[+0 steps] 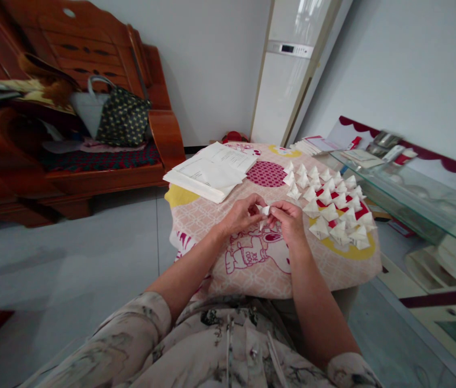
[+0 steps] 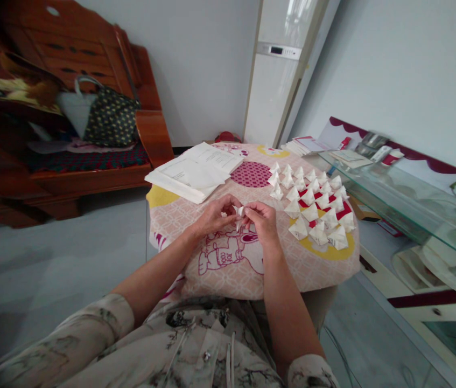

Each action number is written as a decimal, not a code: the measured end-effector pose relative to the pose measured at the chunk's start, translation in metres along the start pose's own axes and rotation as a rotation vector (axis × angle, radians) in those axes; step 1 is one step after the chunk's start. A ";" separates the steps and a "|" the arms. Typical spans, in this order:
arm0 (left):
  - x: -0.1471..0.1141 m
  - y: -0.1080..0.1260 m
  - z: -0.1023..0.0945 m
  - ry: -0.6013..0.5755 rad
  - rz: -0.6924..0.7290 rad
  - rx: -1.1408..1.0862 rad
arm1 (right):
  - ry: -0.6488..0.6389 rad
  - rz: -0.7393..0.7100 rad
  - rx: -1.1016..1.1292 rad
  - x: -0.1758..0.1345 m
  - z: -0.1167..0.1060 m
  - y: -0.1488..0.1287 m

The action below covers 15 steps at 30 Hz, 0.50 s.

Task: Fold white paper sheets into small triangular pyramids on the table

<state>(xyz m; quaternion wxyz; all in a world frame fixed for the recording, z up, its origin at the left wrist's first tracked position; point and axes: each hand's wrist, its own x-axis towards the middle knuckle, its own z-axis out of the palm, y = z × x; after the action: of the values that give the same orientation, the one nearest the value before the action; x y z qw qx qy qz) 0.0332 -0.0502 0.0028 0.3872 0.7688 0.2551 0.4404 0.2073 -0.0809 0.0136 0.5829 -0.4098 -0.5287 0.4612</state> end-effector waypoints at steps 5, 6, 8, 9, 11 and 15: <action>0.000 -0.001 -0.001 0.015 0.043 0.073 | 0.011 0.013 -0.002 0.000 -0.001 0.001; 0.000 -0.001 -0.001 0.022 0.058 0.097 | 0.015 0.017 0.000 0.000 -0.001 0.001; -0.001 0.000 0.000 0.043 0.090 0.146 | 0.023 0.023 0.005 0.000 -0.001 0.001; -0.001 0.001 0.000 0.056 0.108 0.168 | 0.026 0.025 0.008 0.000 -0.001 0.001; -0.002 0.000 0.001 0.077 0.145 0.202 | 0.031 0.033 0.012 0.001 -0.001 0.001; -0.002 -0.002 0.003 0.101 0.188 0.242 | 0.030 0.044 0.020 0.002 0.000 0.003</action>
<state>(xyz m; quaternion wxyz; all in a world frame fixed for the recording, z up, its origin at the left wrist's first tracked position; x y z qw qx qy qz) 0.0346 -0.0514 -0.0012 0.2355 0.8073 0.2523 0.4786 0.2069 -0.0783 0.0115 0.5847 -0.4223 -0.5062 0.4729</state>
